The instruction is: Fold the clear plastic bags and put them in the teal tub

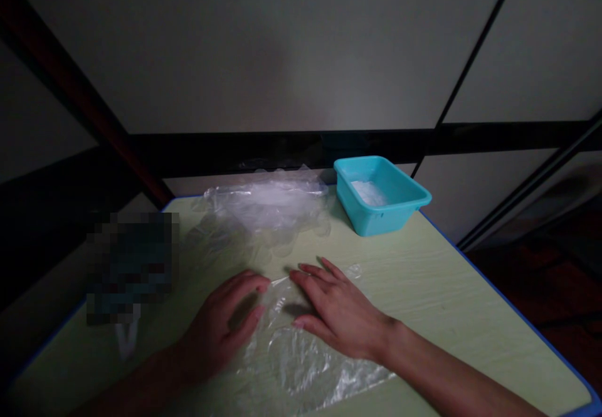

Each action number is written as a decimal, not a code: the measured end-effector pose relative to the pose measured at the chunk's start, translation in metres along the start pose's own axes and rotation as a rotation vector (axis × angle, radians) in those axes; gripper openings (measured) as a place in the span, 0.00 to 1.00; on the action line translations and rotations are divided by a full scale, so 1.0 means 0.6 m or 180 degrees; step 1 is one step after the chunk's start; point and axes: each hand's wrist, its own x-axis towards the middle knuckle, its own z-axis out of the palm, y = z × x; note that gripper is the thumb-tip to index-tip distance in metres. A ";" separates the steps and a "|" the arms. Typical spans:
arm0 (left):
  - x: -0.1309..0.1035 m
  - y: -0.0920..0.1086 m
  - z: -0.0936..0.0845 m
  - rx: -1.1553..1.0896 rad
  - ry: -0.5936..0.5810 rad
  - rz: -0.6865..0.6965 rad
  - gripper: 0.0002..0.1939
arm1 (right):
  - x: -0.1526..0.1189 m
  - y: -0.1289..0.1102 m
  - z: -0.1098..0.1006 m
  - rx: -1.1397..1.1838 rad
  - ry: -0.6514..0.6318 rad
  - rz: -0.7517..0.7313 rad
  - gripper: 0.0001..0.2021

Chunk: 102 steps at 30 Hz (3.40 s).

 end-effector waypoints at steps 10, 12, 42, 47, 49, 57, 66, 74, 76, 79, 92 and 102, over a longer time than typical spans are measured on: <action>-0.010 0.009 0.006 0.0900 -0.1286 0.0227 0.29 | 0.000 0.000 0.001 -0.0076 -0.0104 -0.0011 0.31; -0.013 0.009 0.006 0.0950 -0.1360 0.0278 0.29 | 0.000 0.000 0.001 -0.0101 -0.0151 0.0020 0.31; -0.014 0.009 0.006 0.0848 -0.1597 0.0275 0.38 | -0.016 0.017 -0.009 -0.0150 -0.0705 -0.0204 0.40; -0.011 0.009 0.007 0.0709 -0.1344 0.0019 0.39 | -0.017 0.018 -0.008 -0.0173 -0.0727 -0.0186 0.40; -0.009 0.003 0.008 0.0684 -0.1079 -0.0186 0.36 | -0.017 0.024 -0.009 -0.0171 -0.0694 -0.0184 0.40; -0.005 -0.001 0.005 0.0818 -0.0633 -0.0156 0.29 | -0.013 0.057 -0.021 -0.0181 -0.0691 -0.0361 0.37; 0.002 0.015 -0.001 0.1073 -0.0193 0.0010 0.23 | -0.015 0.064 -0.055 0.0334 -0.0362 -0.0602 0.27; 0.005 0.004 -0.001 0.1118 -0.0249 0.0080 0.22 | -0.023 0.065 -0.068 0.0459 -0.0409 -0.0802 0.20; 0.007 0.005 -0.003 0.1192 -0.0256 0.0053 0.22 | -0.022 0.058 -0.064 0.0535 -0.0372 -0.0894 0.22; 0.011 0.005 -0.006 0.1302 -0.0296 0.0033 0.21 | -0.021 0.046 -0.058 0.0570 -0.0369 -0.0981 0.23; 0.010 0.004 -0.002 0.1158 -0.0393 0.0042 0.20 | -0.013 -0.017 -0.027 0.0771 -0.0740 -0.1488 0.29; -0.015 0.065 0.025 0.0569 -0.0042 0.1190 0.12 | -0.011 0.018 -0.036 0.1523 0.0791 -0.1003 0.17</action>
